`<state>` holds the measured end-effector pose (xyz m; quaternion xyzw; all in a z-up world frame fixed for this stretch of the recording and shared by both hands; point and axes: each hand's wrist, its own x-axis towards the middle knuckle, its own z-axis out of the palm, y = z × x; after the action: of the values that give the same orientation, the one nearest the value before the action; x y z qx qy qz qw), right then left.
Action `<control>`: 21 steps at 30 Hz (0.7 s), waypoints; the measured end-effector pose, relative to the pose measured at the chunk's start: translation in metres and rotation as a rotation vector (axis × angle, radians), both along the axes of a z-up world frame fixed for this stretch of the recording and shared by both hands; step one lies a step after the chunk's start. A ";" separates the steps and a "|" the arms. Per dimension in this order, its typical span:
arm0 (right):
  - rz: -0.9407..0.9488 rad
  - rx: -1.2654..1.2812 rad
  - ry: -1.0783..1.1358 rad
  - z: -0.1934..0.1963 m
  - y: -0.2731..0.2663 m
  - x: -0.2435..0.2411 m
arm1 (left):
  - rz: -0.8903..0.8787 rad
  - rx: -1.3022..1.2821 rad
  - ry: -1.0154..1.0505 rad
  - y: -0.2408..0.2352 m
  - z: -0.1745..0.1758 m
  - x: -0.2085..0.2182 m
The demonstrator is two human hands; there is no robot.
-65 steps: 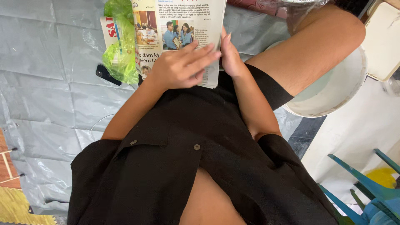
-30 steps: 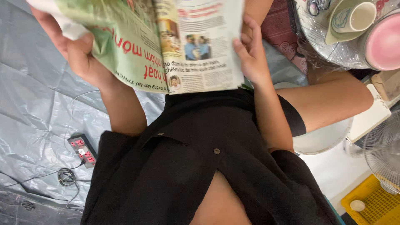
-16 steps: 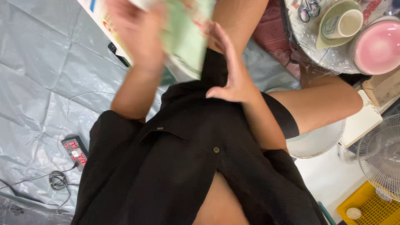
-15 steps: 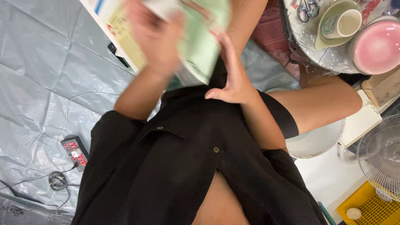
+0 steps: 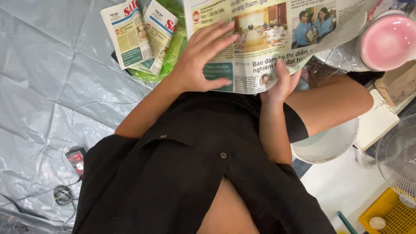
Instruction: The person wraps small ceramic cups in newspaper, folding the paper around each cup and placing them on a nearby table. They use scissors to cut newspaper sheets to size before wrapping each cup individually.
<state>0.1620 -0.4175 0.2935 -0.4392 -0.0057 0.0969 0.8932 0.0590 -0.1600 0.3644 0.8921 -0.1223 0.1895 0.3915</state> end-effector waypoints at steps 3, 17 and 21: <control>0.065 -0.162 -0.101 0.000 -0.010 0.009 | -0.089 0.265 0.220 -0.011 -0.022 -0.004; 0.080 -0.291 -0.365 -0.034 -0.056 0.019 | 0.232 -0.251 -0.034 0.057 -0.005 0.040; 0.116 -0.180 -0.402 -0.041 -0.063 0.051 | 0.142 -0.528 -0.122 0.083 0.024 0.065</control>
<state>0.2134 -0.4807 0.2524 -0.5263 -0.2002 0.0586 0.8243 0.1241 -0.0773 0.3887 0.7525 -0.0294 0.2950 0.5880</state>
